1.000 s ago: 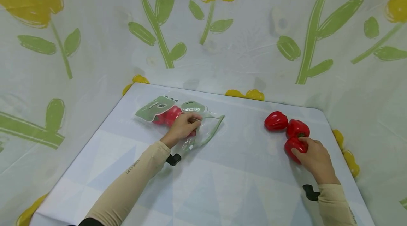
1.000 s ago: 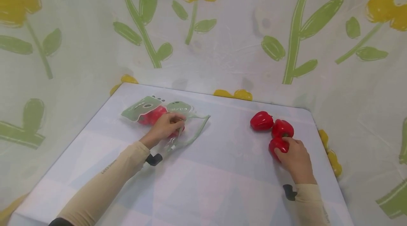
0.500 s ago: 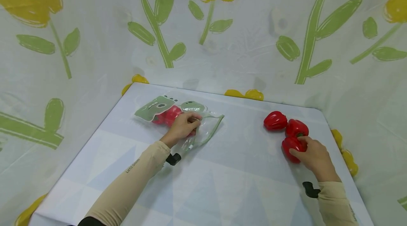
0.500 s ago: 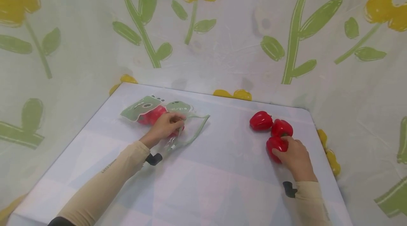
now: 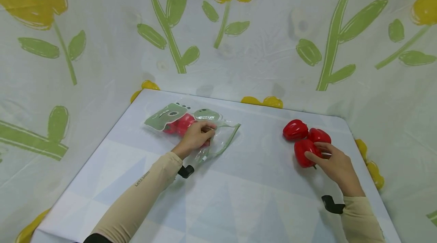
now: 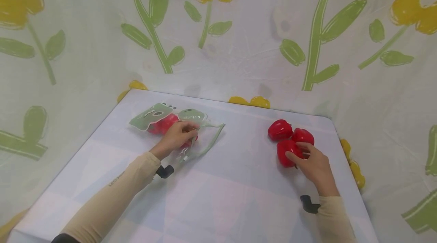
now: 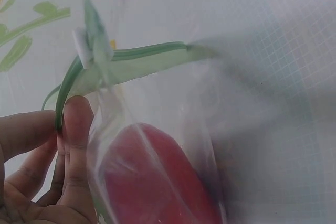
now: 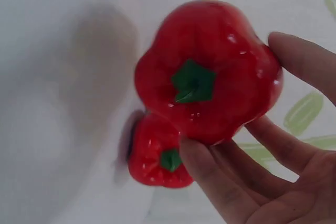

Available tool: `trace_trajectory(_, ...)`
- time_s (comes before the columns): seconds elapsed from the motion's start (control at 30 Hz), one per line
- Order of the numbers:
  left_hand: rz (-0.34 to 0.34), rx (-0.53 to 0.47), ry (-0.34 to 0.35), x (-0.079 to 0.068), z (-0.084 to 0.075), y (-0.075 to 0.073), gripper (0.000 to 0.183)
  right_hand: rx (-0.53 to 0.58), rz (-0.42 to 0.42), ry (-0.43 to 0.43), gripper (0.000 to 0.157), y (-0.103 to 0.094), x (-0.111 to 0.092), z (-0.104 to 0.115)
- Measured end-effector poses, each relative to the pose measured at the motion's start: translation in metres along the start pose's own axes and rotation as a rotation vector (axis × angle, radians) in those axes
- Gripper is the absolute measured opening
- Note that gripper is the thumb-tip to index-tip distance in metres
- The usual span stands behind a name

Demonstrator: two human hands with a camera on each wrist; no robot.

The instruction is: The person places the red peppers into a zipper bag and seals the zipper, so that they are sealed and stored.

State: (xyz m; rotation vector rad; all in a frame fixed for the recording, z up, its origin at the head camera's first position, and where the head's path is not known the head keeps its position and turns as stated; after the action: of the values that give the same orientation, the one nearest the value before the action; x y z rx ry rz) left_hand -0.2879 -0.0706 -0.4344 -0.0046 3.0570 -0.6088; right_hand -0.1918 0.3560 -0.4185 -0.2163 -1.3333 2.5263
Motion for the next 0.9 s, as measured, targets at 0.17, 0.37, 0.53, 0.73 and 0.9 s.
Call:
trace_trajectory(0.17, -0.002, -0.004, 0.004, -0.001, -0.001, -0.001, 0.025, 0.087, -0.037, 0.026, 0.094, 0.003, 0.001, 0.003)
trace_trajectory(0.37, 0.005, -0.006, -0.002, -0.001, -0.001, -0.001, 0.026, 0.208, -0.097, 0.050, 0.093, 0.007, 0.001, 0.011)
trace_trajectory(0.53, 0.008, 0.000, 0.002, -0.002, -0.002, -0.001, 0.026, 0.263, -0.126, 0.034, 0.089, 0.012, 0.002, 0.018)
trace_trajectory(0.73, 0.009, 0.001, 0.012, -0.001, 0.000, -0.001, 0.026, 0.289, -0.118, 0.034, 0.091, 0.024, 0.003, 0.021)
trace_trajectory(0.9, 0.008, -0.003, 0.002, -0.001, 0.000, -0.001, 0.026, 0.317, -0.105, 0.047, 0.088, 0.036, 0.001, 0.025)
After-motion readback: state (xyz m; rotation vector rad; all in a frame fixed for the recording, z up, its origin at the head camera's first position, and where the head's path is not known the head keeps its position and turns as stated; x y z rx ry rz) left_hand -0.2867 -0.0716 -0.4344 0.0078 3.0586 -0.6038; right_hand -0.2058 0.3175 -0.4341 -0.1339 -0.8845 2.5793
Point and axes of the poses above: each hand's wrist, its own x-axis towards the middle knuckle, its own y-axis out of the palm, z = x × y, the point moved 8 cm from there along x, towards the middle knuckle, and after that the axes turned 13 degrees about -z, right-handed, at the moved point
